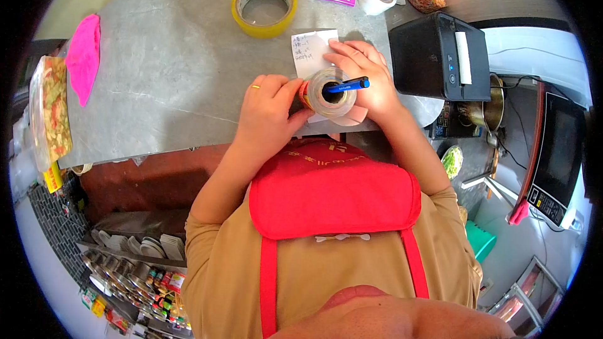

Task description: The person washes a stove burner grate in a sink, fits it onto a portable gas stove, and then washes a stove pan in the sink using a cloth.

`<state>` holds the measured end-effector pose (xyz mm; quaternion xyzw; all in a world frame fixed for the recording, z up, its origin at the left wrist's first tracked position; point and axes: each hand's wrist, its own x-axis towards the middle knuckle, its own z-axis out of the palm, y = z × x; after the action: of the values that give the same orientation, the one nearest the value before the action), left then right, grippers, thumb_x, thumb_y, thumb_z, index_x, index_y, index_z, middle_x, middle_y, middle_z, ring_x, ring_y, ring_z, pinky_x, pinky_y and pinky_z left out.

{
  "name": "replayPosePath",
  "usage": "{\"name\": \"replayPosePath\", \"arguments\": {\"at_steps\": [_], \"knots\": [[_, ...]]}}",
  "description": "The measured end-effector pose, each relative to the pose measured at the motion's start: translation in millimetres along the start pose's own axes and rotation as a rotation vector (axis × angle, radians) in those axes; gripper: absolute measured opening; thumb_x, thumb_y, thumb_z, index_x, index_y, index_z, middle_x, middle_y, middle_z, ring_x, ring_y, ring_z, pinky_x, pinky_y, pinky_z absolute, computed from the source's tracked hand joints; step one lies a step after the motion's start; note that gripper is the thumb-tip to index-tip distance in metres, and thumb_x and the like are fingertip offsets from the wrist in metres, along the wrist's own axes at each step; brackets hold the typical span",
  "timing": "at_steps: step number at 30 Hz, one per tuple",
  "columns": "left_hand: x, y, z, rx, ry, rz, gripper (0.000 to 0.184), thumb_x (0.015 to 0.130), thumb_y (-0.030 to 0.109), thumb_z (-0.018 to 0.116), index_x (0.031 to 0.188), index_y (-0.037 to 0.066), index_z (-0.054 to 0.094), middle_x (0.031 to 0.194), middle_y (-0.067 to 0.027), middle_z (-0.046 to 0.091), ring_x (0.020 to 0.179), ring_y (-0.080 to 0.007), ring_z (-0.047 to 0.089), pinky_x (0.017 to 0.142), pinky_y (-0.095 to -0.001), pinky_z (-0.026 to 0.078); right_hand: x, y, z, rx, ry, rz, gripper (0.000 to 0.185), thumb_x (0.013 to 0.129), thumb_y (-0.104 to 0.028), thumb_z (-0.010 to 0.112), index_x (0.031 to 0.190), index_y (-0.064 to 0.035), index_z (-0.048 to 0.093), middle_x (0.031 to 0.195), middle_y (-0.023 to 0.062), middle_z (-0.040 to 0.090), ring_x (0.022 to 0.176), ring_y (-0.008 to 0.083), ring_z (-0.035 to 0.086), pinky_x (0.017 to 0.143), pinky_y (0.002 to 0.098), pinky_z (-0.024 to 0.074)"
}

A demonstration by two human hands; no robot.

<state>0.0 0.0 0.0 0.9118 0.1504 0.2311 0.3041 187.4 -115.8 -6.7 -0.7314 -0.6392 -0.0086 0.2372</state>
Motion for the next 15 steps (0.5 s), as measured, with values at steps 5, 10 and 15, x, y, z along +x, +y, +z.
{"name": "replayPosePath", "arguments": {"at_steps": [5,10,15], "knots": [[-1,3,3,0.011,0.013,-0.006,0.045,0.055,0.01,0.074,0.098,0.003,0.06,0.091,-0.012,0.056,0.085,-0.0303,0.053,0.075,-0.038,0.044,-11,-1,-4,0.005,0.031,-0.013,0.034,0.067,-0.004,0.062,0.1,-0.0111,0.061,0.115,0.0055,0.057,0.105,0.0276,0.052,0.085,0.0388,0.0425],[2,6,6,0.074,0.033,0.008,0.05,0.054,0.016,0.076,0.1,0.004,0.06,0.099,-0.011,0.056,0.089,-0.0288,0.053,0.077,-0.0395,0.041,-24,1,-15,-0.006,0.036,-0.03,0.035,0.067,-0.003,0.063,0.101,-0.0104,0.061,0.114,0.0067,0.057,0.107,0.0289,0.051,0.085,0.0394,0.0426],[4,16,4,0.228,0.051,-0.015,0.057,0.052,0.017,0.077,0.106,0.007,0.06,0.11,-0.0128,0.058,0.099,-0.0289,0.052,0.082,-0.0406,0.039,-37,0,-24,0.036,0.083,-0.067,0.034,0.066,-0.001,0.063,0.099,-0.01,0.062,0.115,0.0076,0.056,0.108,0.0292,0.051,0.086,0.0392,0.0424]]}}
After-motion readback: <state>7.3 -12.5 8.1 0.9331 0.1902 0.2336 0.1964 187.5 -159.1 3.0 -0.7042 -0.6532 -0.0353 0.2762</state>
